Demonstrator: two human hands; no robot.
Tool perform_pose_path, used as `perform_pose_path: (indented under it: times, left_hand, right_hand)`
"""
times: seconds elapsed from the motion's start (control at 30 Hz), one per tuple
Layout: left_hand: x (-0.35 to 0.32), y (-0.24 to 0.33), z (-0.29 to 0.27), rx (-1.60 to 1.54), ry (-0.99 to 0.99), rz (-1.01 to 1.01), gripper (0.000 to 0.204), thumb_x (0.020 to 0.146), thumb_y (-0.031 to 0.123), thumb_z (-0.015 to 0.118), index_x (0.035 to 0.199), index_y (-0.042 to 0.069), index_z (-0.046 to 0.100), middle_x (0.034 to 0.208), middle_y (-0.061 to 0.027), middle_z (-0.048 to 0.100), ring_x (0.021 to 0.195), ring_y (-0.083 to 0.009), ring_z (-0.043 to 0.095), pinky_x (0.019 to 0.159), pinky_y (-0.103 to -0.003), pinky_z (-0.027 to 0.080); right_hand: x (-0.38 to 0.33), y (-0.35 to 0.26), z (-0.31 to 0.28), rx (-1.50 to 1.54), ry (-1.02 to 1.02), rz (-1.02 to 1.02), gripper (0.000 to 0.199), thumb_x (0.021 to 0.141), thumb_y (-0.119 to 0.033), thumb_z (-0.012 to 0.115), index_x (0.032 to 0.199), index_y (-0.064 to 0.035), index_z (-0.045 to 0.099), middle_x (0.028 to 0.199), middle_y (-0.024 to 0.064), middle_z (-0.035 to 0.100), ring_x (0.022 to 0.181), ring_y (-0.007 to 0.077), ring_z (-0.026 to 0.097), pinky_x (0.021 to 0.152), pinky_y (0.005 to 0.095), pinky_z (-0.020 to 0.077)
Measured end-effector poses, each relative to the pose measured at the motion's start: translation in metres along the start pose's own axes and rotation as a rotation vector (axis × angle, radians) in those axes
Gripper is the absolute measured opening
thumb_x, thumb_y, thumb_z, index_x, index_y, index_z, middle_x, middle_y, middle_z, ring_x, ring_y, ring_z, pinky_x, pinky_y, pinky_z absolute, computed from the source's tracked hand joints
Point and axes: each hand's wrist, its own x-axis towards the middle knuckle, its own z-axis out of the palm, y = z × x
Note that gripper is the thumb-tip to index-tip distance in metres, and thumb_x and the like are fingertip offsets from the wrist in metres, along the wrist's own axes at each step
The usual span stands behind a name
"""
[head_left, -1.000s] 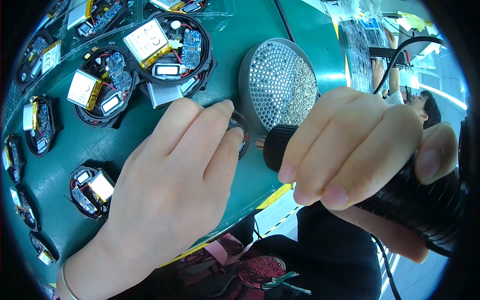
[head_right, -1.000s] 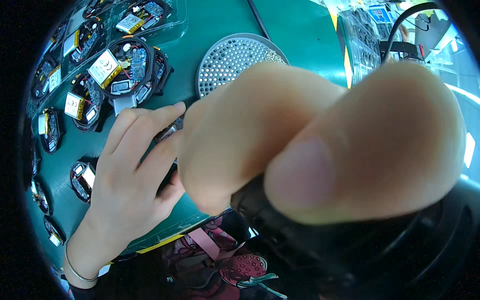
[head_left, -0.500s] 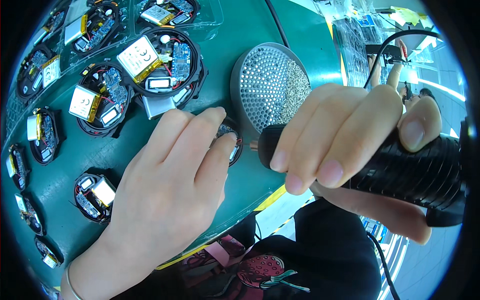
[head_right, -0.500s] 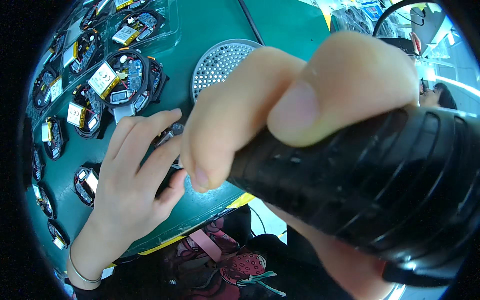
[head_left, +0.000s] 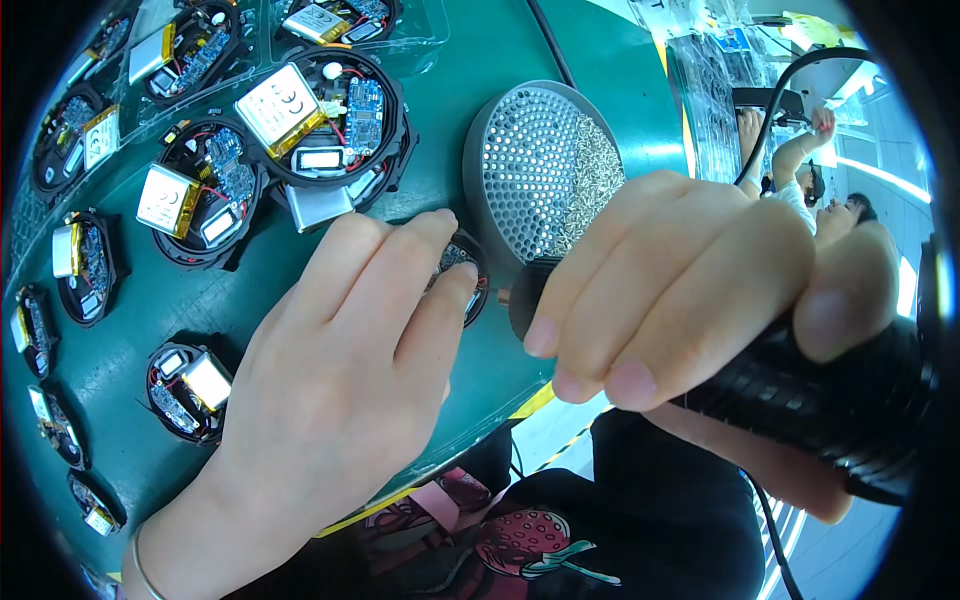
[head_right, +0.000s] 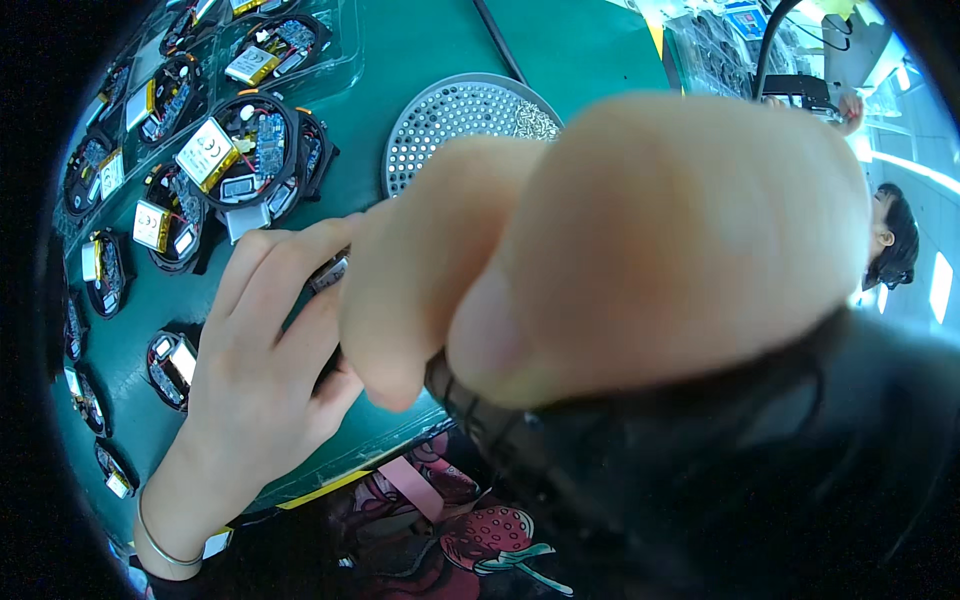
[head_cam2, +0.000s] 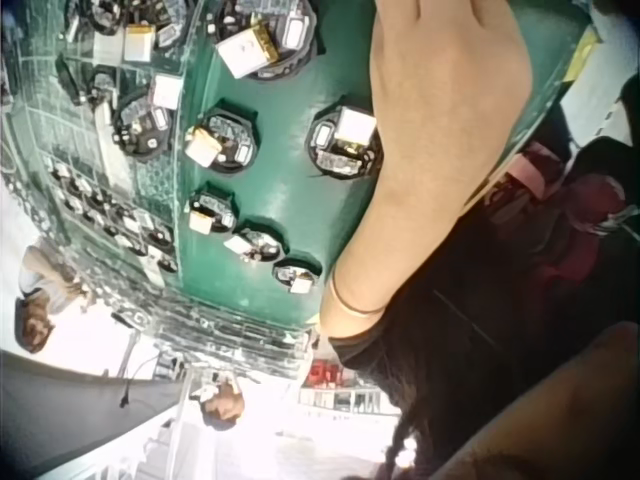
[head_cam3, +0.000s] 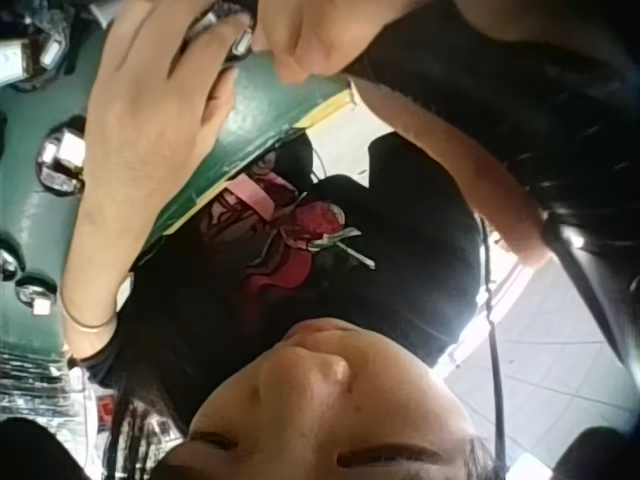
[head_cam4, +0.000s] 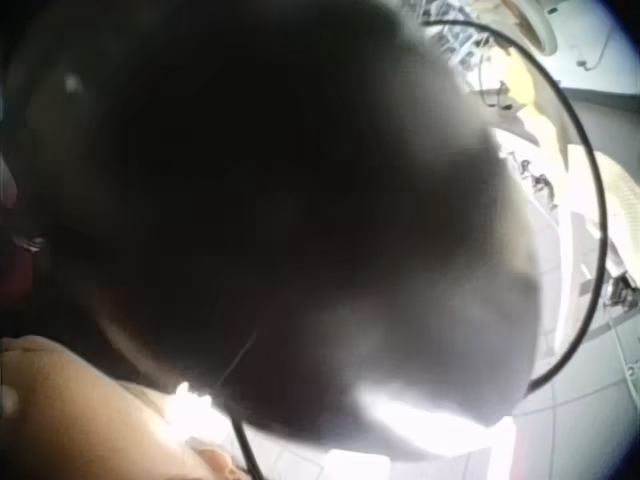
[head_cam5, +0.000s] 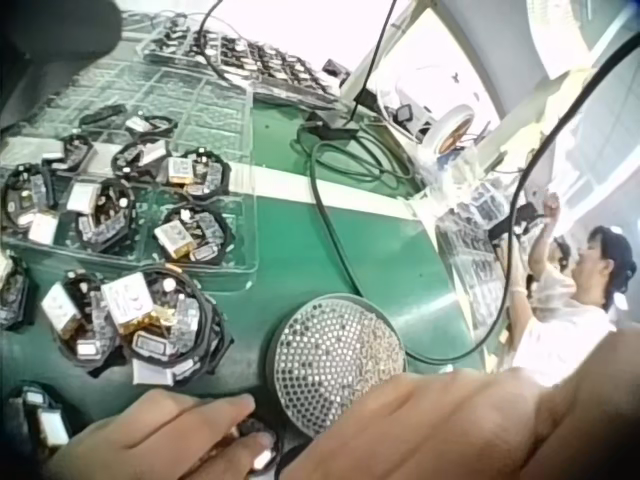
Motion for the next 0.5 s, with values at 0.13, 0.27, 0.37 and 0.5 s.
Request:
perform_pose_path:
  times: [0.13, 0.27, 0.37, 0.5]
  left_hand:
    - [-0.004, -0.003, -0.002, 0.007, -0.032, -0.006, 0.043, 0.056, -0.003, 0.067, 0.099, 0.0, 0.062, 0.116, -0.0178, 0.055, 0.097, -0.0362, 0.055, 0.08, -0.041, 0.048]
    - [0.0, 0.005, -0.007, -0.025, -0.105, -0.002, 0.046, 0.059, -0.006, 0.065, 0.104, 0.003, 0.065, 0.113, -0.0183, 0.053, 0.108, -0.0391, 0.054, 0.086, -0.044, 0.048]
    - [-0.002, 0.007, -0.011, 0.037, -0.179, -0.003, 0.048, 0.061, -0.007, 0.065, 0.107, 0.004, 0.064, 0.112, -0.0184, 0.051, 0.113, -0.0412, 0.053, 0.088, -0.046, 0.049]
    - [-0.001, 0.004, -0.01, -0.006, -0.146, -0.013, 0.046, 0.062, -0.004, 0.07, 0.107, 0.003, 0.063, 0.117, -0.0205, 0.048, 0.112, -0.0406, 0.052, 0.088, -0.045, 0.05]
  right_hand:
    - [-0.011, -0.001, -0.005, 0.072, 0.124, 0.025, 0.071, 0.085, -0.051, 0.064, 0.121, 0.0036, 0.035, 0.088, 0.0138, 0.056, 0.056, 0.0237, 0.062, 0.048, 0.0343, 0.0574]
    - [-0.016, -0.044, -0.027, -0.101, 0.283, 0.092, 0.074, 0.081, -0.057, 0.065, 0.118, 0.004, 0.044, 0.086, 0.0088, 0.055, 0.06, 0.0184, 0.059, 0.056, 0.0332, 0.0497]
    - [-0.019, -0.039, -0.046, -0.14, 0.259, 0.16, 0.087, 0.074, -0.075, 0.056, 0.118, -0.0004, 0.052, 0.086, 0.0069, 0.055, 0.062, 0.0183, 0.058, 0.058, 0.036, 0.0472]
    - [-0.02, -0.029, -0.046, -0.223, 0.264, 0.16, 0.094, 0.069, -0.084, 0.051, 0.119, -0.0058, 0.053, 0.088, 0.0074, 0.055, 0.062, 0.0204, 0.057, 0.057, 0.0378, 0.0471]
